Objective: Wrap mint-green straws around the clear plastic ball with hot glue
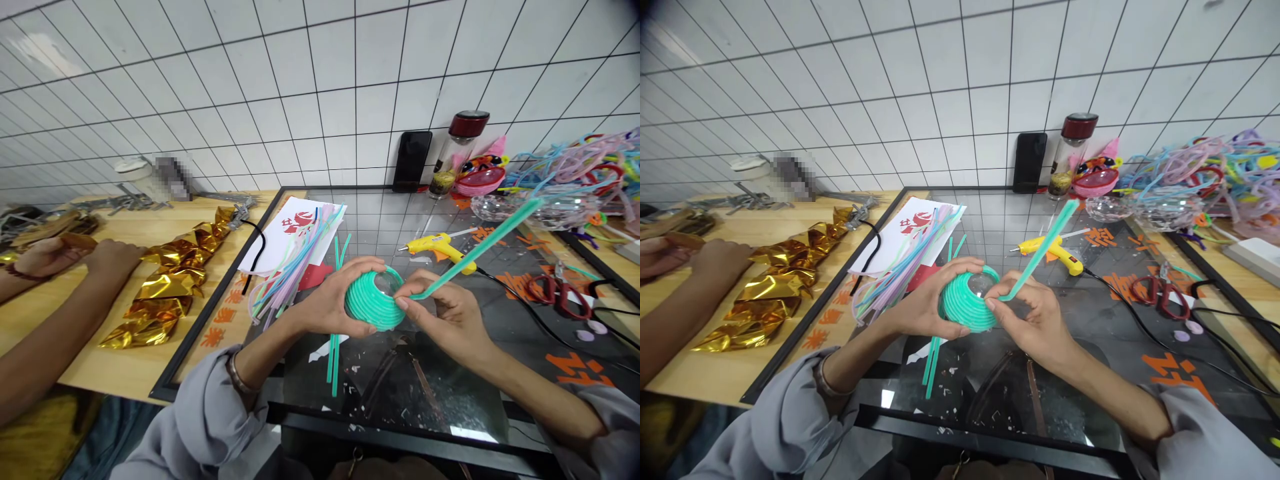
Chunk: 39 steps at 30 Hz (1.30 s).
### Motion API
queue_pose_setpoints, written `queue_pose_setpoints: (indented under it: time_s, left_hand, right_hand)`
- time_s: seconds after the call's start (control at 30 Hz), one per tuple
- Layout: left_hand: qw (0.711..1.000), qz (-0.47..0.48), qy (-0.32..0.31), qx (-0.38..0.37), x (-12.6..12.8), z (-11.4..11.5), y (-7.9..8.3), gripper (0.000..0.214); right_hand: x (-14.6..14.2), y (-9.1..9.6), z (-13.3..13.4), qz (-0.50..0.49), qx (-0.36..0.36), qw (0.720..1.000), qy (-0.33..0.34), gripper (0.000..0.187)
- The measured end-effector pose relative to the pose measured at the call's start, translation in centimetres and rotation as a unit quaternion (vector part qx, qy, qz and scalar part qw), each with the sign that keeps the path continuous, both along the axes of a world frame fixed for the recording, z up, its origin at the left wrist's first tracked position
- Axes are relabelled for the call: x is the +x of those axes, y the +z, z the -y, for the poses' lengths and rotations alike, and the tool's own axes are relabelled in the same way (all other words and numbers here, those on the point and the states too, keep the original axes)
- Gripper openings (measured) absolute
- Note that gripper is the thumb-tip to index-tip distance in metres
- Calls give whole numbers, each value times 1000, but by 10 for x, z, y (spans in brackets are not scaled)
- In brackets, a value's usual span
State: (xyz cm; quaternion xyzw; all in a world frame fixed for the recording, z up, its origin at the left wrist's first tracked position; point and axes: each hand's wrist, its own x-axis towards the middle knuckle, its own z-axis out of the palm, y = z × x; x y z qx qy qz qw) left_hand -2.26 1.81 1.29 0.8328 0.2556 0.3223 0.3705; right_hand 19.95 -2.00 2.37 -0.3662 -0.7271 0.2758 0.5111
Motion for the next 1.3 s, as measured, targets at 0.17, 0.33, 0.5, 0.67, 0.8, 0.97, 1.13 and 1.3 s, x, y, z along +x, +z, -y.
queue_pose_setpoints:
  time_s: [0.17,0.33,0.5,0.67,0.8,0.97,1.13,1.3]
  left_hand:
    - [1000,0,-2,-1,0,0,0,87]
    - [1000,6,-6,0,0,0,0,87]
    - [1000,-1,1,-10,0,0,0,88]
    - [1000,6,0,-2,1,0,0,87]
    - [1000,2,0,-2,1,1,1,88]
    - [1000,2,4,-11,1,2,2,86]
    - [997,43,1,-57,2,4,4,75]
    - [981,135,72,-116,11,10,0,55]
  right_hand:
    - [-1,0,0,-8,7,1000,13,8]
    - [-1,1,0,0,-2,1000,17,12]
    - [0,2,-1,2,2,1000,22,12]
    - [0,2,0,8,8,1000,23,11]
    - [1,1,-1,11,13,1000,27,10]
    - [1,1,-2,13,21,999,26,11]
    - [0,0,-1,21,41,999,27,11]
    - [-3,-3,1,21,60,998,31,12]
